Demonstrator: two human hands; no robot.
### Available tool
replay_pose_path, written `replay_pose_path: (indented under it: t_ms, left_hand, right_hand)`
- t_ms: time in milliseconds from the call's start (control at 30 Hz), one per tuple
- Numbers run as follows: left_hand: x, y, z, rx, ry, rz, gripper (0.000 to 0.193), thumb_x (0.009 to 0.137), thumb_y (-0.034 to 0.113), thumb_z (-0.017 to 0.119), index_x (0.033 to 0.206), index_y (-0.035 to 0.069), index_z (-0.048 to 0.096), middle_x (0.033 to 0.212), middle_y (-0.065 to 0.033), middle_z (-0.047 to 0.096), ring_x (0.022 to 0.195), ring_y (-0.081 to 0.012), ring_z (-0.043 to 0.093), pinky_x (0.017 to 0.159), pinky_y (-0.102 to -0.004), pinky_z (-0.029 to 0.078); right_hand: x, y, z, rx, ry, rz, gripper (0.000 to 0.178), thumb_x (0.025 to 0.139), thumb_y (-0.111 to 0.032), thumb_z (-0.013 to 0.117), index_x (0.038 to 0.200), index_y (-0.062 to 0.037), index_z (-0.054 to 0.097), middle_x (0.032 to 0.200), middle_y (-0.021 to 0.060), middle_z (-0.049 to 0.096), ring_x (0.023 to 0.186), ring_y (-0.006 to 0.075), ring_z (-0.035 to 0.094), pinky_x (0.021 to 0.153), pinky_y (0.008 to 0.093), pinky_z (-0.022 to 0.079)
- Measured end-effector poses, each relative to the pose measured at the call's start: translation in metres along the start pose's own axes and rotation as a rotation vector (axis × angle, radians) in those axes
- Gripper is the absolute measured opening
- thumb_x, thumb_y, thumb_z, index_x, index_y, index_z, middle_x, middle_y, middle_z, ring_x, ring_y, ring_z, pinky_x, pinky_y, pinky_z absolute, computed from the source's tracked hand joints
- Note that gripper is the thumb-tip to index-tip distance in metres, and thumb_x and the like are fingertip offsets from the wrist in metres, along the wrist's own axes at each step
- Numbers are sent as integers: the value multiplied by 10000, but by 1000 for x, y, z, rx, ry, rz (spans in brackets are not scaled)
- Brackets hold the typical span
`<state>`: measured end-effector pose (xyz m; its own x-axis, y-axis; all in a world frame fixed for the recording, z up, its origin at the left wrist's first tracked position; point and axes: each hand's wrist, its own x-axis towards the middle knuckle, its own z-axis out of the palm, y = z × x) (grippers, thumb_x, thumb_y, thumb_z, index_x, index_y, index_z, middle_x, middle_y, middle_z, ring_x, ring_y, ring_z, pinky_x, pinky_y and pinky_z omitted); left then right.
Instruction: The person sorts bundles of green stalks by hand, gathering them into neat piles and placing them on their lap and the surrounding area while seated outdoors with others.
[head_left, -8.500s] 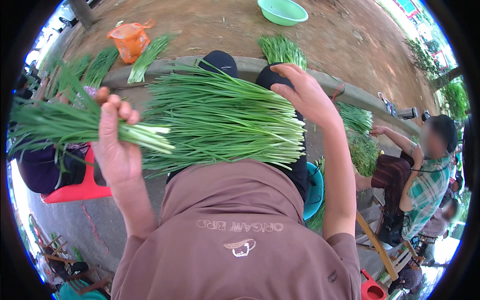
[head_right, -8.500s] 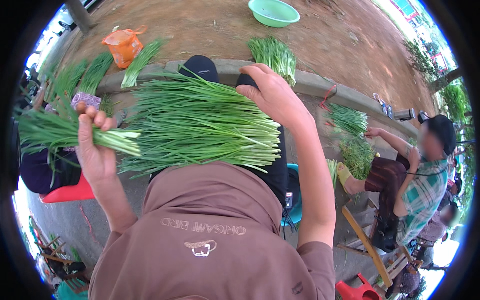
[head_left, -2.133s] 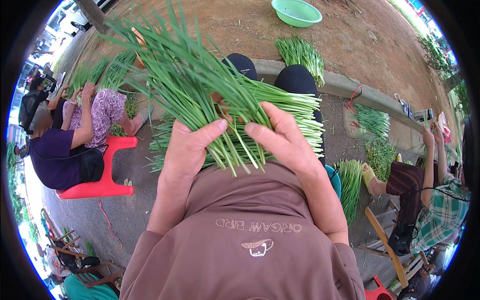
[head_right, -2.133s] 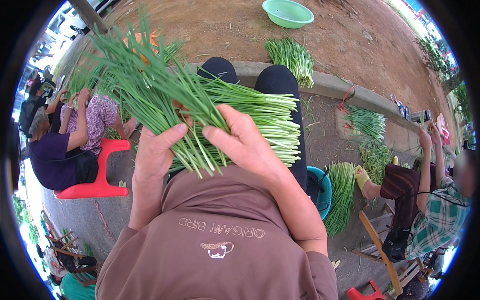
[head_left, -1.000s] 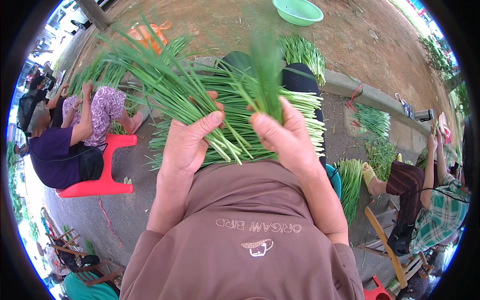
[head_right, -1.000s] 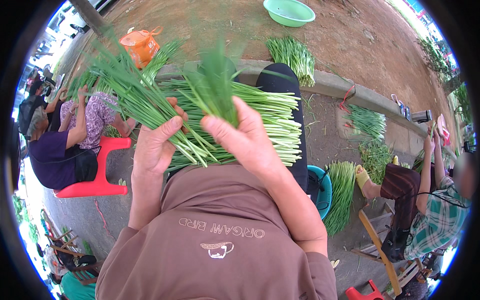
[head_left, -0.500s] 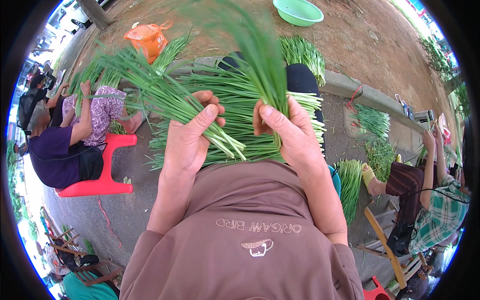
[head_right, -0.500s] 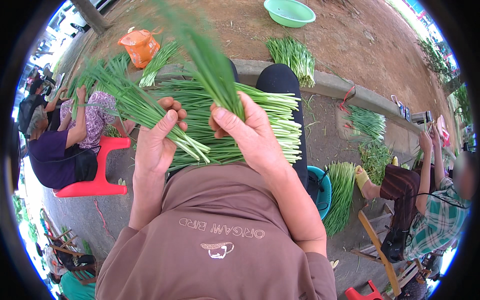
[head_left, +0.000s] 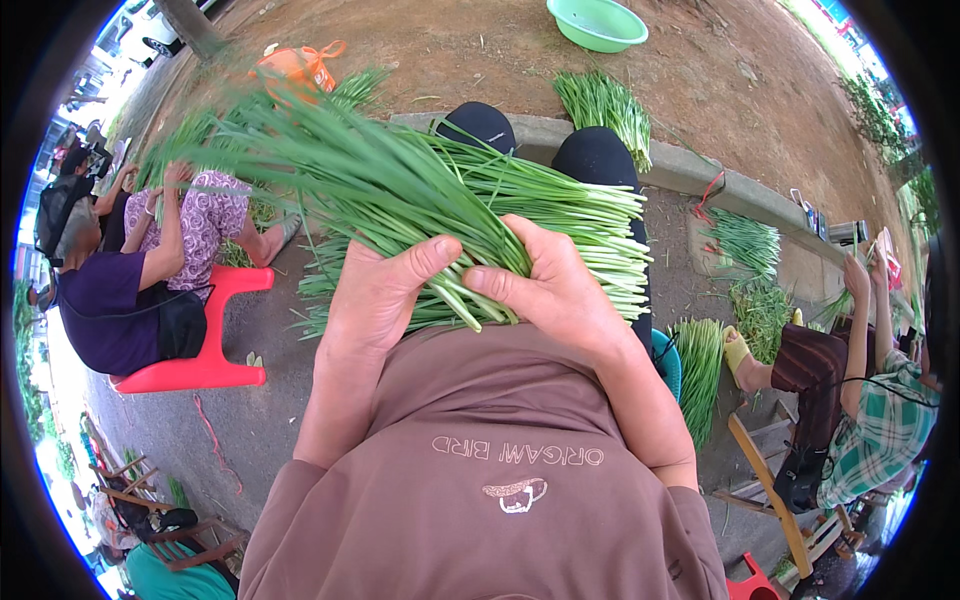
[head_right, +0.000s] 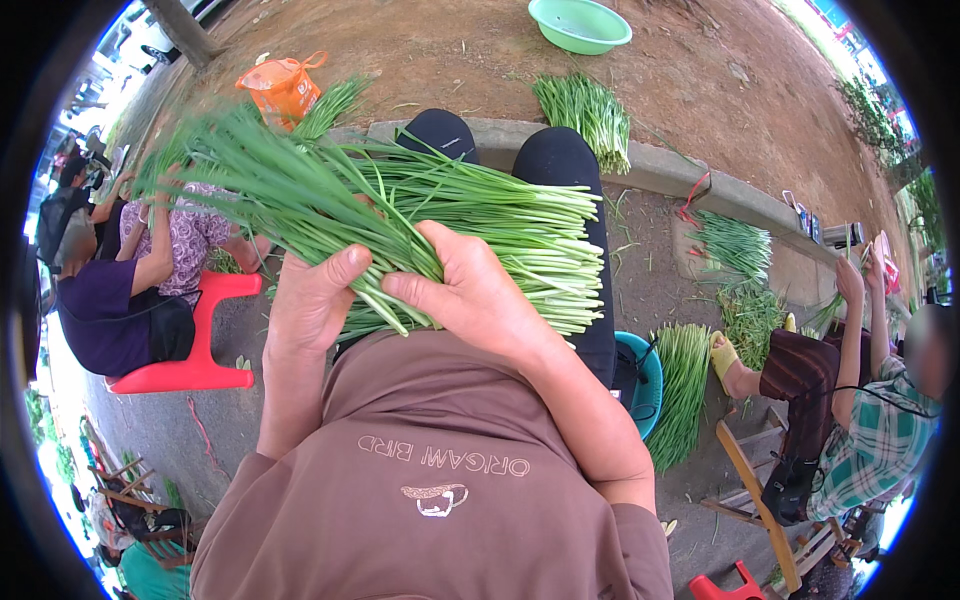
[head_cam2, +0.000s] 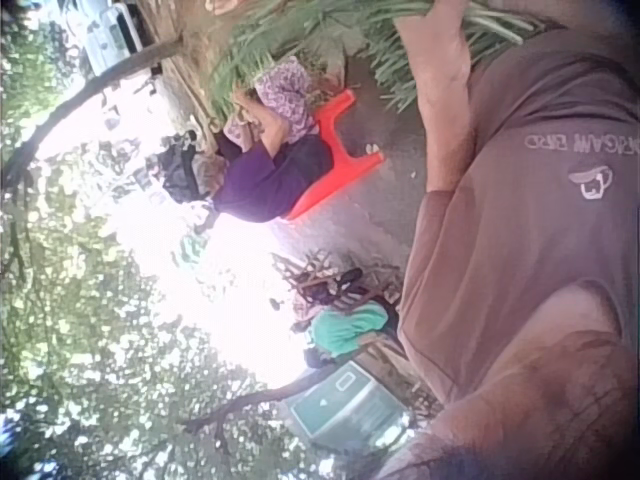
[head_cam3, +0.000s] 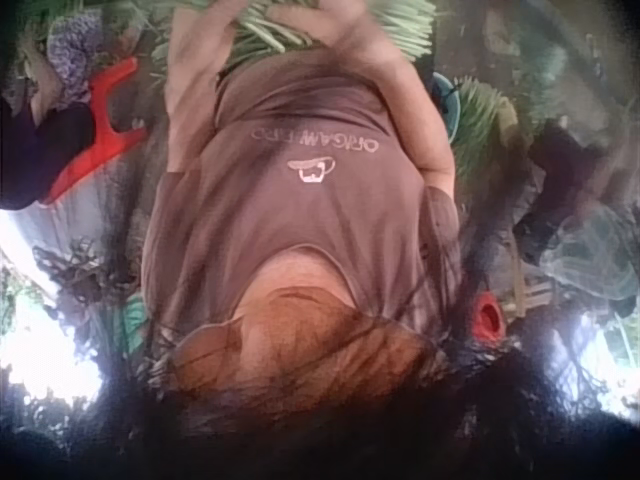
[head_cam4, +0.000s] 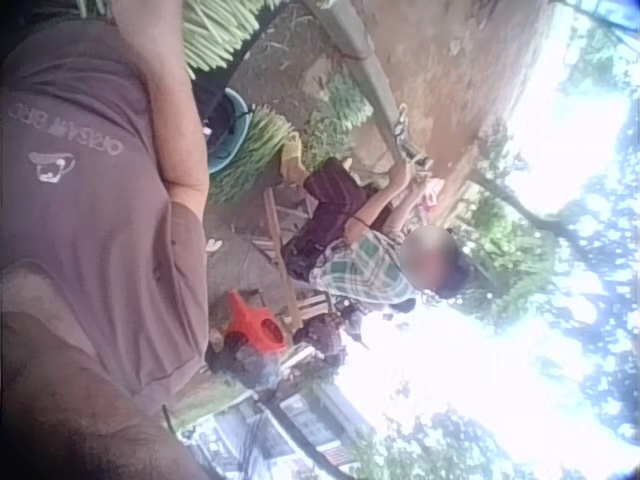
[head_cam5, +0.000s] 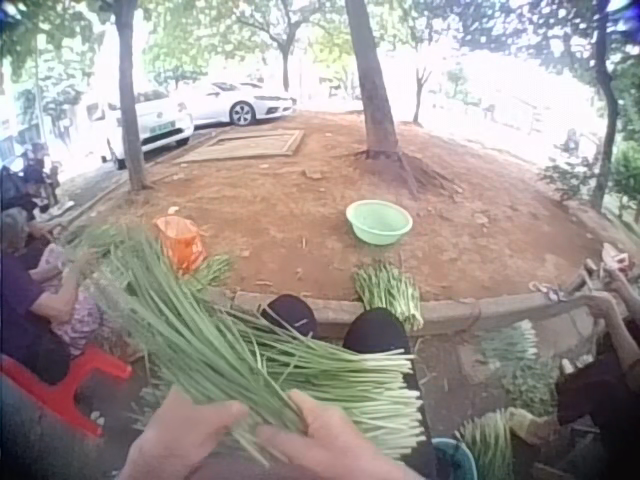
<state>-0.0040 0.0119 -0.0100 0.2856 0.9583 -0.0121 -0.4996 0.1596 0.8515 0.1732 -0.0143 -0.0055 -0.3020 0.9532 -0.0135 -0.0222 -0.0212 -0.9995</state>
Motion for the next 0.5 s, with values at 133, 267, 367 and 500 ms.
replay_pose_path:
  t_ms: [133, 267, 367, 500]
  left_hand:
    - [-2, 4, 1, 52, 29, -3, 452, 772, 8, 732, 1188, 20, 554, 1089, -61, 622, 989, -160, 590, 868, -304, 481]
    - [3, 7, 0, 75, -23, -16, 475, 760, 2, 737, 1197, 0, 552, 1089, -77, 619, 940, -153, 598, 836, -295, 494]
    - [4, 8, -9, 121, -36, -65, 490, 757, 5, 734, 1208, -12, 542, 1111, -96, 602, 887, -144, 598, 799, -282, 505]
    - [2, 8, -3, 165, 12, -63, 506, 759, 7, 723, 1225, -15, 527, 1135, -112, 577, 858, -131, 589, 766, -263, 512]
  right_hand:
    - [-2, -10, -5, 119, -34, 57, 220, 893, -150, 616, 1021, 20, 562, 789, -6, 578, 686, 49, 476, 589, 232, 412]
    - [-2, -3, -12, 310, -19, 99, 218, 912, -180, 596, 1045, -10, 572, 753, -33, 538, 556, 13, 387, 474, 192, 307]
    - [-1, -4, -11, 458, 140, 74, 215, 909, -167, 594, 1069, -25, 573, 730, -45, 514, 487, 9, 336, 425, 190, 245]
    - [1, -5, -15, 648, 290, -59, 226, 911, -176, 598, 1077, -24, 573, 741, -42, 529, 466, 15, 333, 414, 185, 242]
